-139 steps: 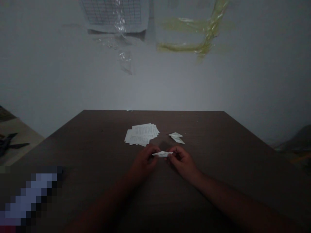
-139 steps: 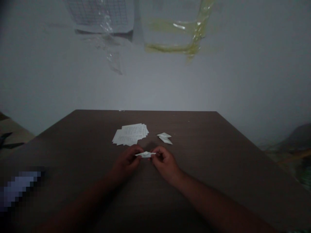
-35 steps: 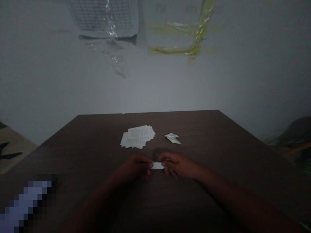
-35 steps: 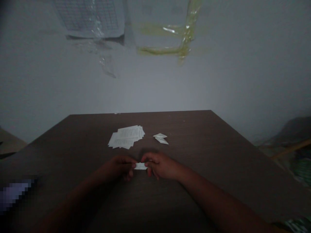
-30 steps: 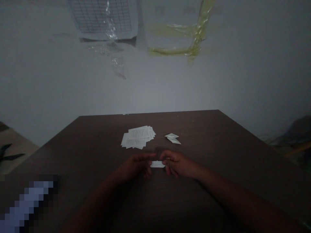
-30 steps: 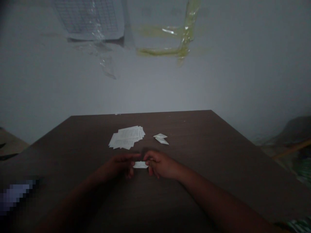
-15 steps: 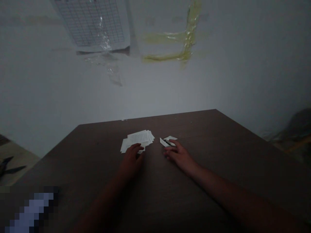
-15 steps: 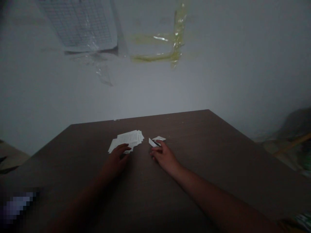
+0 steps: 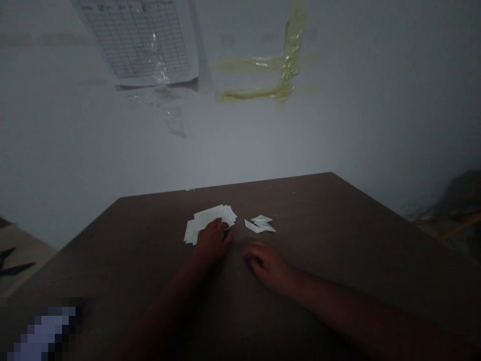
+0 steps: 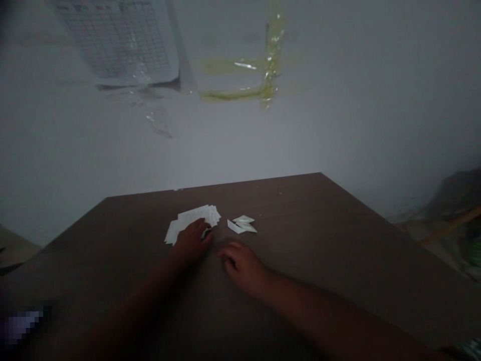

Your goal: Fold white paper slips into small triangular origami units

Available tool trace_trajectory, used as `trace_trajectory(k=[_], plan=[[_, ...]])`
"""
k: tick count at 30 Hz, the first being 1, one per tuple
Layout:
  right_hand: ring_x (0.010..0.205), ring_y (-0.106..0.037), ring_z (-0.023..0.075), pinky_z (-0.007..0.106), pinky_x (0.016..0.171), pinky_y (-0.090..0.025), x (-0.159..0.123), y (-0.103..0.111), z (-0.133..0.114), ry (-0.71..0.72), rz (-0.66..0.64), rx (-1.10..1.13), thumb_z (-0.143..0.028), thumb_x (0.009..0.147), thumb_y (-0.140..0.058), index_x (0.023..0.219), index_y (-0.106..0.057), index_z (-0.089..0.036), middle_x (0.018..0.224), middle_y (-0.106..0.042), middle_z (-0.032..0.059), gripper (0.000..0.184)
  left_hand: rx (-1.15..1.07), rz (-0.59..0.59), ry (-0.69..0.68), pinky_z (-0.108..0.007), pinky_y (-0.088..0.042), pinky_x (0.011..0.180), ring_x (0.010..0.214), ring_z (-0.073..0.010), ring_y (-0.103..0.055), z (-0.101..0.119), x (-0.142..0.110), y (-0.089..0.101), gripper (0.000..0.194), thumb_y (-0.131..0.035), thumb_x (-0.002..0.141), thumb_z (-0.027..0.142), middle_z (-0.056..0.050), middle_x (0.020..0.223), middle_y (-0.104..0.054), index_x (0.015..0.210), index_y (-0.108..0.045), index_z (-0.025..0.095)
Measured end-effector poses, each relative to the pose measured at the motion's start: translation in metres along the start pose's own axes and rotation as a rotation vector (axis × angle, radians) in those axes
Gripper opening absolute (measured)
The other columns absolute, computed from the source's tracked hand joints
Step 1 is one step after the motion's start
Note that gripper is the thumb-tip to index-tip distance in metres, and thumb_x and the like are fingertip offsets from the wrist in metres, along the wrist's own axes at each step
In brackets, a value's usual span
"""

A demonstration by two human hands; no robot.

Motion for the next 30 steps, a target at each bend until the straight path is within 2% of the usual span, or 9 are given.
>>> trace_trajectory(k=[7, 11, 14, 17, 19, 23, 27, 28, 30], plan=[[0.105, -0.073, 0.0244, 0.039, 0.097, -0.062, -0.002, -0.011, -0.016, 0.149, -0.105, -0.158, -0.002, 0.097, -0.064, 0.109, -0.074, -0.023, 0.108, -0.078, 0.0061, 0.027, 0.023, 0.008, 0.001, -0.058, -0.061, 0.118, 0.148, -0.0414, -0.072, -0.011, 0.005, -0.014, 0.032, -0.069, 0.11, 0.015, -0.022, 0.158, -0.077, 0.139, -0.081, 0.016], [0.097, -0.071, 0.0233, 0.037, 0.092, -0.061, -0.003, -0.009, -0.028, 0.262, -0.149, -0.254, -0.004, 0.1, -0.064, 0.104, -0.071, -0.021, 0.099, -0.075, 0.0053, 0.019, 0.004, 0.053, -0.027, -0.056, -0.061, 0.12, 0.146, -0.0407, -0.073, -0.011, 0.002, -0.013, 0.037, -0.065, 0.112, 0.013, -0.024, 0.156, -0.078, 0.147, -0.077, 0.011], [0.092, -0.07, 0.0211, 0.033, 0.082, -0.059, 0.002, -0.01, -0.029, 0.332, -0.207, -0.356, -0.005, 0.103, -0.062, 0.107, -0.071, -0.02, 0.1, -0.075, 0.0054, 0.017, -0.021, 0.103, -0.055, -0.051, -0.063, 0.119, 0.139, -0.0383, -0.077, -0.009, 0.002, -0.011, 0.036, -0.062, 0.111, 0.01, -0.023, 0.15, -0.081, 0.143, -0.079, 0.009], [0.087, -0.067, 0.0232, 0.037, 0.078, -0.056, 0.01, -0.01, -0.027, 0.419, -0.236, -0.396, -0.012, 0.103, -0.067, 0.11, -0.074, -0.018, 0.097, -0.075, 0.0078, 0.012, -0.049, 0.15, -0.084, -0.047, -0.065, 0.116, 0.129, -0.0347, -0.081, -0.01, 0.008, -0.005, 0.032, -0.068, 0.105, 0.009, -0.017, 0.137, -0.086, 0.132, -0.083, 0.014], [0.082, -0.066, 0.0231, 0.037, 0.074, -0.053, 0.009, -0.01, -0.031, 0.548, -0.25, -0.421, -0.02, 0.106, -0.068, 0.113, -0.077, -0.018, 0.09, -0.074, 0.0062, 0.012, -0.064, 0.18, -0.097, -0.048, -0.066, 0.113, 0.123, -0.0332, -0.082, -0.012, 0.01, 0.002, 0.029, -0.07, 0.102, 0.009, -0.014, 0.129, -0.088, 0.126, -0.084, 0.019], [0.068, -0.061, 0.0203, 0.037, 0.063, -0.046, -0.006, 0.006, -0.049, 0.877, -0.091, -0.483, -0.022, 0.11, -0.062, 0.114, -0.077, -0.018, 0.077, -0.068, 0.001, 0.016, -0.075, 0.225, -0.103, -0.048, -0.065, 0.111, 0.12, -0.0327, -0.081, -0.011, 0.006, 0.02, 0.028, -0.061, 0.108, 0.008, -0.015, 0.123, -0.086, 0.122, -0.082, 0.02], [0.063, -0.061, 0.0205, 0.037, 0.059, -0.046, -0.01, 0.017, -0.052, 0.883, -0.025, -0.479, -0.017, 0.109, -0.061, 0.115, -0.076, -0.016, 0.074, -0.068, 0.0004, 0.016, -0.078, 0.187, -0.116, -0.044, -0.066, 0.105, 0.117, -0.0318, -0.081, 0.007, -0.014, 0.027, 0.035, -0.062, 0.108, 0.008, -0.013, 0.124, -0.085, 0.136, -0.079, 0.021], [0.065, -0.063, 0.0211, 0.036, 0.061, -0.048, -0.008, 0.019, -0.051, 0.838, -0.021, -0.484, -0.016, 0.108, -0.062, 0.119, -0.076, -0.017, 0.076, -0.071, 0.0015, 0.017, -0.079, 0.167, -0.117, -0.044, -0.066, 0.104, 0.117, -0.0319, -0.081, 0.014, -0.02, 0.027, 0.038, -0.063, 0.108, 0.008, -0.013, 0.125, -0.085, 0.14, -0.077, 0.021], [0.075, -0.072, 0.0241, 0.037, 0.07, -0.055, 0.002, 0.022, -0.04, 0.632, -0.021, -0.487, -0.018, 0.108, -0.066, 0.135, -0.074, -0.019, 0.088, -0.079, 0.0054, 0.028, -0.081, 0.116, -0.13, -0.041, -0.067, 0.098, 0.114, -0.0315, -0.082, 0.029, -0.034, 0.025, 0.035, -0.063, 0.108, 0.008, -0.012, 0.122, -0.085, 0.137, -0.077, 0.023]])
Point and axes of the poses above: each hand's wrist, its own x-axis towards the middle knuckle, its own y-axis out of the back of the hand, z = x × y, the point moved 10 cm from there along x, towards the middle knuckle
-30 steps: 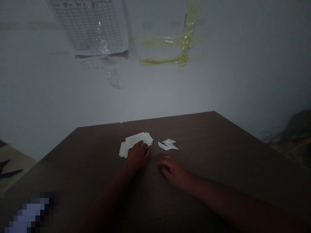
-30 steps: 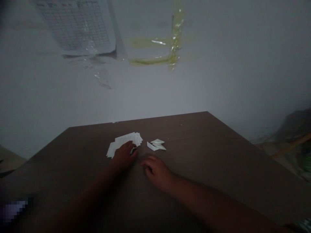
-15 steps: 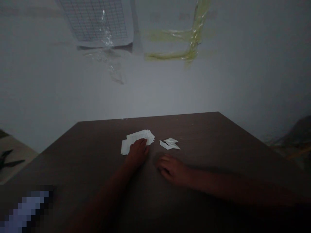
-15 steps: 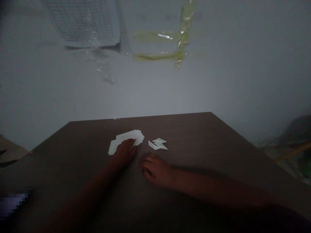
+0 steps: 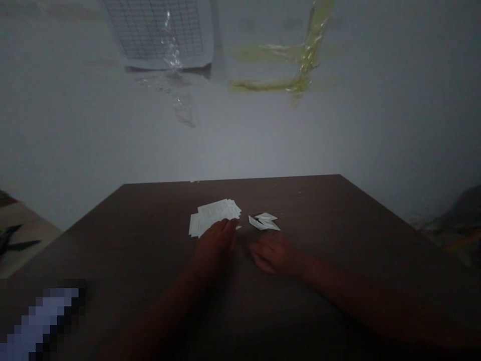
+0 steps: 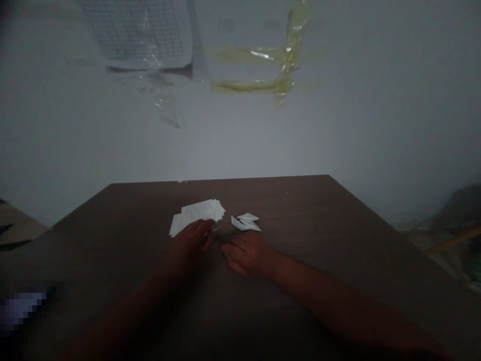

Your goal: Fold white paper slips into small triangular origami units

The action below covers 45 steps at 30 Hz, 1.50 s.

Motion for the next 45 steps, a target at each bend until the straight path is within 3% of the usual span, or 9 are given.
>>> trace_trajectory(k=[3, 5, 10, 16, 22, 27, 32, 38, 45], plan=[[0.089, -0.079, 0.0285, 0.039, 0.081, -0.061, -0.006, -0.016, 0.028, -0.354, -0.131, 0.085, -0.025, 0.106, -0.074, 0.16, -0.064, -0.02, 0.108, -0.086, 0.0101, 0.055, -0.014, -0.206, -0.002, -0.039, -0.066, 0.097, 0.114, -0.0301, -0.083, 0.021, -0.019, -0.016, 0.028, -0.063, 0.106, 0.005, -0.01, 0.121, -0.084, 0.123, -0.077, 0.023], [0.089, -0.079, 0.0277, 0.038, 0.081, -0.061, -0.01, -0.029, 0.032, -0.406, -0.219, 0.154, -0.023, 0.104, -0.075, 0.154, -0.069, -0.021, 0.107, -0.086, 0.009, 0.05, -0.037, -0.253, -0.005, -0.038, -0.067, 0.095, 0.111, -0.0289, -0.083, 0.03, -0.027, -0.018, 0.024, -0.065, 0.107, 0.007, -0.01, 0.122, -0.084, 0.118, -0.077, 0.024], [0.086, -0.078, 0.0232, 0.033, 0.079, -0.06, -0.015, -0.045, 0.03, -0.337, -0.305, 0.226, -0.014, 0.102, -0.076, 0.11, -0.082, -0.022, 0.096, -0.083, 0.0052, 0.013, -0.219, -0.255, -0.024, -0.038, -0.068, 0.093, 0.1, -0.027, -0.084, 0.037, -0.032, -0.013, 0.012, -0.07, 0.107, 0.017, -0.007, 0.115, -0.084, 0.112, -0.078, 0.025], [0.111, -0.081, 0.0292, 0.043, 0.099, -0.066, -0.015, -0.029, 0.039, -0.317, -0.211, 0.258, -0.01, 0.101, -0.072, 0.125, -0.082, -0.022, 0.116, -0.085, 0.0113, 0.029, -0.257, -0.276, -0.063, -0.043, -0.069, 0.113, 0.128, -0.031, -0.083, 0.017, -0.04, -0.006, 0.026, -0.073, 0.109, 0.021, -0.01, 0.142, -0.084, 0.132, -0.084, 0.024], [0.116, -0.08, 0.0264, 0.041, 0.101, -0.066, -0.017, -0.025, 0.042, -0.297, -0.204, 0.287, -0.013, 0.103, -0.072, 0.131, -0.081, -0.022, 0.124, -0.084, 0.0121, 0.03, -0.146, -0.344, -0.215, -0.049, -0.062, 0.127, 0.145, -0.036, -0.076, 0.002, -0.058, -0.017, 0.032, -0.077, 0.104, 0.012, -0.014, 0.153, -0.081, 0.133, -0.086, 0.022], [0.121, -0.08, 0.0285, 0.043, 0.103, -0.067, -0.018, -0.024, 0.034, -0.237, -0.238, 0.305, -0.013, 0.103, -0.07, 0.143, -0.077, -0.021, 0.133, -0.082, 0.0158, 0.042, -0.185, -0.376, -0.184, -0.053, -0.058, 0.13, 0.149, -0.0364, -0.073, -0.004, -0.064, -0.025, 0.041, -0.072, 0.105, 0.016, -0.012, 0.16, -0.078, 0.142, -0.084, 0.027], [0.138, -0.076, 0.0308, 0.047, 0.115, -0.064, -0.021, -0.022, 0.035, -0.33, -0.2, 0.386, -0.01, 0.096, -0.069, 0.161, -0.064, -0.025, 0.15, -0.077, 0.0164, 0.066, -0.226, -0.362, -0.14, -0.052, -0.055, 0.131, 0.151, -0.0374, -0.069, -0.004, -0.06, -0.021, 0.042, -0.07, 0.105, 0.018, -0.009, 0.16, -0.078, 0.141, -0.086, 0.032], [0.106, -0.081, 0.0254, 0.041, 0.094, -0.069, -0.02, -0.011, 0.045, -0.47, -0.023, 0.478, -0.016, 0.106, -0.067, 0.136, -0.067, -0.026, 0.122, -0.081, 0.0094, 0.031, -0.204, -0.357, -0.148, -0.052, -0.058, 0.126, 0.145, -0.037, -0.069, -0.005, -0.058, -0.021, 0.04, -0.073, 0.106, 0.02, -0.012, 0.152, -0.079, 0.141, -0.086, 0.031], [0.121, -0.078, 0.0257, 0.043, 0.104, -0.068, -0.002, 0.001, 0.021, -0.24, -0.057, 0.481, -0.013, 0.112, -0.062, 0.13, -0.074, -0.027, 0.13, -0.079, 0.0114, 0.025, -0.194, -0.339, -0.169, -0.053, -0.058, 0.126, 0.144, -0.0362, -0.071, -0.007, -0.058, -0.022, 0.042, -0.077, 0.103, 0.016, -0.01, 0.149, -0.081, 0.141, -0.085, 0.03]])
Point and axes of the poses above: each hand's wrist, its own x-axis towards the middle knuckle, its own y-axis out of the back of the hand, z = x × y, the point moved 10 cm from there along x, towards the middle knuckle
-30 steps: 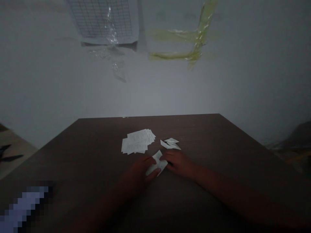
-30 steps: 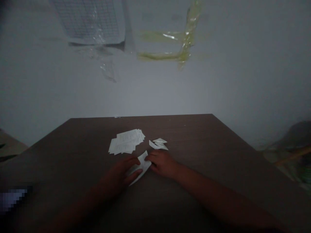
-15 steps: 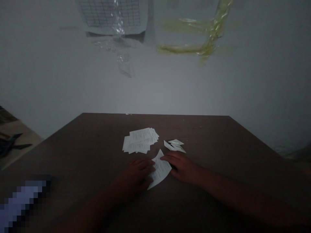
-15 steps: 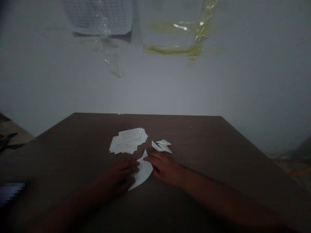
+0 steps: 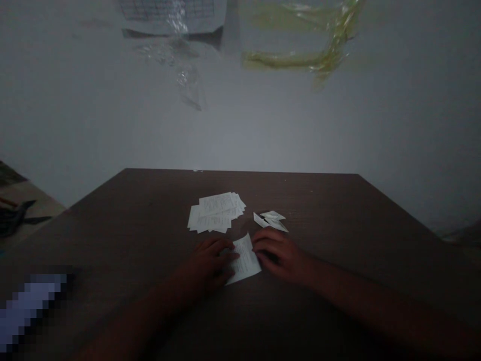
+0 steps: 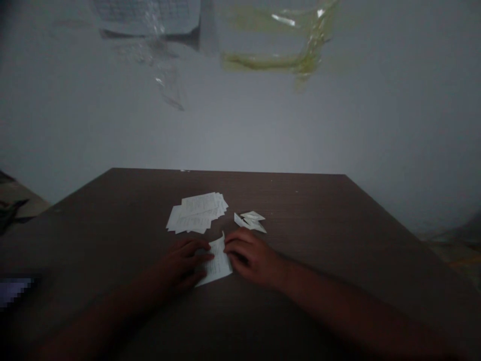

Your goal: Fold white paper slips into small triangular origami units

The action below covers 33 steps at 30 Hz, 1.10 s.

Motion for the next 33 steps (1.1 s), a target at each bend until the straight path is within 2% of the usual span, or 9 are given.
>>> trace_trajectory(k=[5, 7, 11, 13, 17, 22, 25, 28, 33], plan=[[0.125, -0.079, 0.0268, 0.045, 0.107, -0.068, -0.001, -0.005, -0.005, 0.031, -0.072, -0.023, -0.019, 0.116, -0.067, 0.14, -0.075, -0.024, 0.135, -0.08, 0.0144, 0.026, -0.101, 0.033, 0.077, -0.053, -0.058, 0.128, 0.146, -0.0336, -0.071, -0.014, -0.003, -0.001, 0.047, -0.086, 0.098, 0.019, -0.011, 0.155, -0.077, 0.144, -0.08, 0.028], [0.125, -0.08, 0.027, 0.045, 0.107, -0.069, -0.002, -0.006, -0.003, 0.008, -0.072, -0.013, -0.022, 0.116, -0.069, 0.14, -0.075, -0.024, 0.135, -0.081, 0.0144, 0.025, -0.117, 0.047, 0.088, -0.053, -0.059, 0.126, 0.145, -0.0337, -0.07, -0.017, -0.003, -0.001, 0.043, -0.087, 0.098, 0.02, -0.011, 0.156, -0.075, 0.14, -0.081, 0.028], [0.122, -0.081, 0.0258, 0.044, 0.105, -0.07, -0.001, -0.006, -0.001, -0.047, -0.085, 0.036, -0.024, 0.116, -0.071, 0.13, -0.076, -0.023, 0.132, -0.082, 0.0132, 0.015, -0.067, 0.021, 0.101, -0.05, -0.063, 0.117, 0.133, -0.0335, -0.074, -0.017, 0.0, -0.003, 0.031, -0.09, 0.097, 0.021, -0.01, 0.139, -0.08, 0.128, -0.088, 0.026], [0.123, -0.08, 0.0254, 0.044, 0.106, -0.069, 0.0, -0.008, -0.002, -0.054, -0.121, 0.038, -0.024, 0.117, -0.07, 0.13, -0.076, -0.022, 0.133, -0.082, 0.0137, 0.015, -0.029, -0.033, 0.07, -0.054, -0.061, 0.118, 0.135, -0.0358, -0.073, -0.012, 0.001, -0.007, 0.036, -0.091, 0.098, 0.023, -0.011, 0.142, -0.08, 0.133, -0.088, 0.029], [0.133, -0.078, 0.0272, 0.047, 0.112, -0.067, -0.001, -0.014, -0.008, -0.019, -0.193, 0.008, -0.024, 0.118, -0.066, 0.139, -0.075, -0.022, 0.141, -0.08, 0.0158, 0.023, -0.027, -0.131, -0.038, -0.063, -0.049, 0.134, 0.155, -0.0387, -0.065, 0.005, -0.003, -0.009, 0.036, -0.09, 0.101, 0.024, -0.008, 0.164, -0.075, 0.135, -0.088, 0.034], [0.132, -0.077, 0.0278, 0.049, 0.114, -0.066, -0.001, -0.015, -0.011, 0.026, -0.201, -0.014, -0.023, 0.119, -0.063, 0.137, -0.076, -0.021, 0.134, -0.082, 0.0148, 0.022, -0.125, -0.143, -0.008, -0.06, -0.047, 0.138, 0.161, -0.0351, -0.064, 0.005, -0.01, 0.005, 0.067, -0.086, 0.102, 0.021, -0.008, 0.171, -0.071, 0.166, -0.07, 0.034], [0.13, -0.078, 0.0276, 0.048, 0.112, -0.067, 0.0, -0.015, -0.011, 0.032, -0.21, -0.016, -0.021, 0.118, -0.063, 0.133, -0.077, -0.019, 0.133, -0.083, 0.0157, 0.02, -0.171, -0.15, 0.019, -0.056, -0.051, 0.137, 0.162, -0.0347, -0.062, -0.004, -0.013, 0.008, 0.059, -0.082, 0.104, 0.023, -0.009, 0.174, -0.068, 0.162, -0.073, 0.032], [0.127, -0.078, 0.028, 0.048, 0.109, -0.068, 0.001, -0.014, -0.014, 0.054, -0.203, -0.017, -0.022, 0.118, -0.064, 0.129, -0.078, -0.018, 0.13, -0.083, 0.0164, 0.018, -0.195, -0.18, 0.03, -0.057, -0.054, 0.135, 0.16, -0.0381, -0.063, -0.013, -0.015, 0.005, 0.051, -0.08, 0.106, 0.028, -0.013, 0.174, -0.066, 0.158, -0.077, 0.029], [0.126, -0.078, 0.0277, 0.046, 0.11, -0.068, 0.001, -0.013, -0.016, 0.062, -0.189, -0.026, -0.023, 0.119, -0.065, 0.12, -0.078, -0.018, 0.129, -0.083, 0.0167, 0.014, -0.188, -0.173, -0.038, -0.056, -0.054, 0.135, 0.156, -0.0381, -0.067, -0.009, -0.016, 0.009, 0.052, -0.077, 0.109, 0.03, -0.011, 0.171, -0.069, 0.161, -0.074, 0.031]])
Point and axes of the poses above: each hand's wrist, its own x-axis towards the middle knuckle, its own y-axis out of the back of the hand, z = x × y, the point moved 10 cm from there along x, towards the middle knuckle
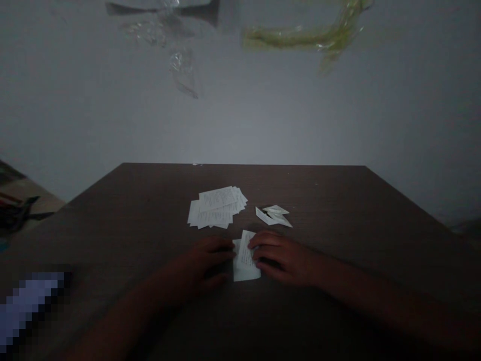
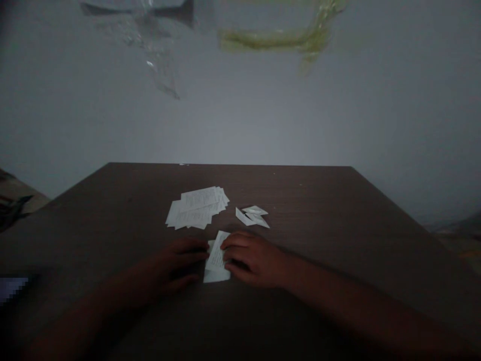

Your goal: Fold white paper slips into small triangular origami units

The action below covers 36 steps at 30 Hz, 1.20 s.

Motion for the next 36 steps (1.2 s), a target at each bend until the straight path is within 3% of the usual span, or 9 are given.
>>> trace_trajectory(k=[7, 13, 19, 24, 28, 36], plan=[[0.117, -0.081, 0.0258, 0.043, 0.104, -0.069, -0.001, -0.005, 0.006, -0.06, -0.024, 0.008, -0.025, 0.119, -0.066, 0.129, -0.077, -0.019, 0.124, -0.084, 0.0142, 0.016, 0.096, -0.007, 0.021, -0.059, -0.053, 0.136, 0.158, -0.0382, -0.066, 0.008, 0.002, -0.003, 0.057, -0.078, 0.106, 0.025, -0.012, 0.171, -0.07, 0.162, -0.074, 0.028], [0.125, -0.08, 0.0287, 0.047, 0.112, -0.066, -0.001, -0.01, 0.001, -0.053, -0.055, -0.031, -0.023, 0.118, -0.066, 0.133, -0.078, -0.016, 0.129, -0.084, 0.0176, 0.021, 0.123, 0.009, -0.001, -0.058, -0.057, 0.132, 0.153, -0.036, -0.07, 0.009, 0.003, -0.004, 0.053, -0.076, 0.105, 0.02, -0.014, 0.165, -0.074, 0.158, -0.076, 0.024], [0.128, -0.079, 0.0289, 0.049, 0.117, -0.063, -0.002, -0.014, -0.004, -0.028, -0.101, -0.038, -0.021, 0.117, -0.064, 0.129, -0.079, -0.017, 0.132, -0.084, 0.0177, 0.019, 0.14, 0.092, -0.032, -0.053, -0.061, 0.128, 0.148, -0.0329, -0.074, 0.013, -0.001, 0.003, 0.054, -0.073, 0.104, 0.013, -0.008, 0.163, -0.077, 0.156, -0.076, 0.029], [0.129, -0.079, 0.0307, 0.052, 0.118, -0.063, -0.002, -0.014, -0.006, -0.025, -0.127, -0.029, -0.023, 0.118, -0.062, 0.13, -0.077, -0.016, 0.134, -0.084, 0.0176, 0.021, 0.142, 0.07, -0.027, -0.051, -0.064, 0.124, 0.144, -0.0339, -0.076, 0.019, 0.002, 0.001, 0.051, -0.075, 0.101, 0.013, -0.011, 0.159, -0.077, 0.151, -0.079, 0.024], [0.135, -0.077, 0.0305, 0.053, 0.123, -0.06, -0.002, -0.016, -0.008, -0.009, -0.14, -0.03, -0.023, 0.119, -0.061, 0.133, -0.076, -0.016, 0.138, -0.083, 0.0177, 0.021, 0.116, 0.091, 0.001, -0.048, -0.063, 0.125, 0.144, -0.0323, -0.076, 0.017, 0.002, 0.002, 0.05, -0.069, 0.104, 0.01, -0.007, 0.159, -0.078, 0.15, -0.079, 0.027], [0.141, -0.076, 0.0314, 0.056, 0.128, -0.057, -0.005, -0.019, -0.008, -0.002, -0.18, -0.032, -0.021, 0.117, -0.063, 0.135, -0.076, -0.016, 0.143, -0.082, 0.0208, 0.024, 0.111, 0.065, -0.048, -0.053, -0.06, 0.13, 0.149, -0.0325, -0.073, 0.012, 0.001, -0.004, 0.051, -0.071, 0.106, 0.015, -0.01, 0.164, -0.075, 0.155, -0.076, 0.027]])
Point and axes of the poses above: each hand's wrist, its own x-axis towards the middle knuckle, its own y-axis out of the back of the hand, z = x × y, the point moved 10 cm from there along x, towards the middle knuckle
